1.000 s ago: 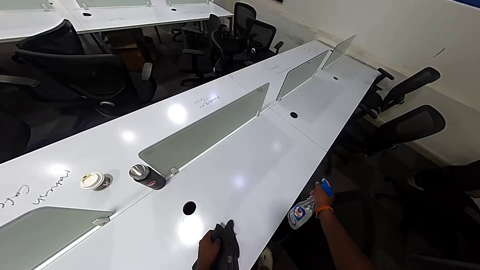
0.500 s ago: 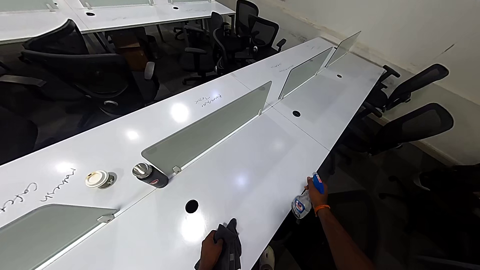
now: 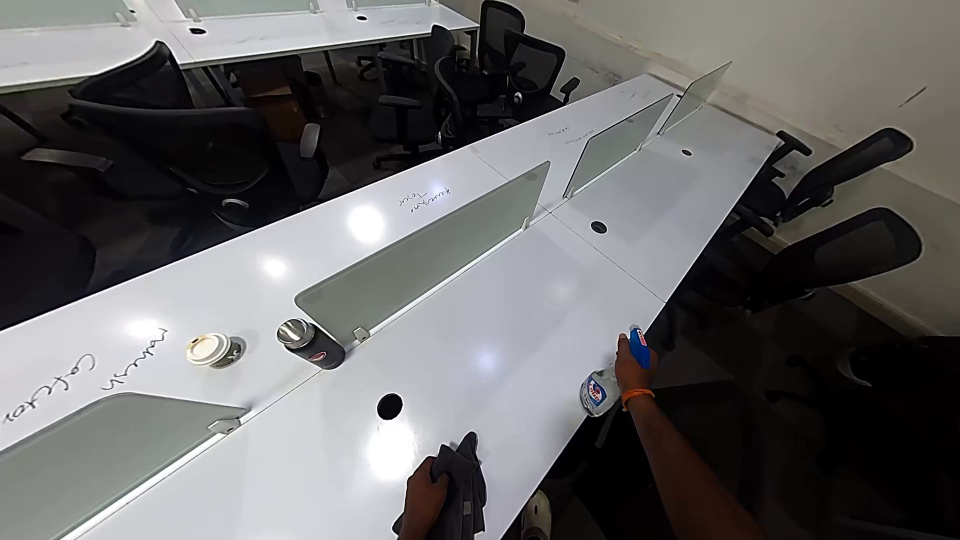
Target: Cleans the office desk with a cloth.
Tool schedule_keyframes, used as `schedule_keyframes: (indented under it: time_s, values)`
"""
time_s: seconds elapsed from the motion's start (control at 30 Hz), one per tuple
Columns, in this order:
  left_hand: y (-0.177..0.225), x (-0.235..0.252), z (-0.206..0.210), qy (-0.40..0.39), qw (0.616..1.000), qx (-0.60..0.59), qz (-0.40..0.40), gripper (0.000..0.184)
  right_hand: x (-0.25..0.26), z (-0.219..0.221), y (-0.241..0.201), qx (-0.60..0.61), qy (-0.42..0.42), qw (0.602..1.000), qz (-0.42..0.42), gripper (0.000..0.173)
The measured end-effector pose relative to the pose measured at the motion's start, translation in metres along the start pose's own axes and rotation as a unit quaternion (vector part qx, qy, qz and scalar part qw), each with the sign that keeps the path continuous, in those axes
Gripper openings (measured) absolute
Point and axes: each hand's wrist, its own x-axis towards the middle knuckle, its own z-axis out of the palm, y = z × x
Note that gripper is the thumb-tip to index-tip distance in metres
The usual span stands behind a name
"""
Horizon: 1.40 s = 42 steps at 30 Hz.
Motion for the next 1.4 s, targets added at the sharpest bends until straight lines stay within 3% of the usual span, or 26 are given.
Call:
schedule_keyframes:
  time_s: [0.3,0.5,0.67,0.97,1.1,1.4]
  values:
    - [-0.003,0.000,0.002,-0.011,1.000,-0.020,0.007,0.026,-0.015,-0.027,0.053,0.094,-0.021,0.995,0.015,0.032]
    - [-0.007,0.004,0.006,-0.024,0.999,-0.042,0.020,0.027,-0.016,-0.038,0.063,0.108,-0.012,0.994,0.029,0.037]
    - [-0.007,0.006,0.007,-0.021,0.999,-0.035,0.023,0.025,-0.003,-0.038,0.062,0.133,0.014,0.991,-0.001,0.032]
    - [0.021,-0.032,0.010,-0.037,0.995,-0.074,0.049,0.020,0.053,-0.011,0.066,0.160,-0.027,0.985,-0.066,0.027]
    - [0.032,-0.062,0.020,-0.006,0.994,-0.095,0.057,0.021,0.093,0.005,0.067,0.153,-0.047,0.984,-0.075,0.030]
    - [0.063,-0.125,0.039,0.073,0.994,0.035,0.079,0.026,0.153,0.040,0.092,0.196,-0.062,0.975,-0.085,0.035]
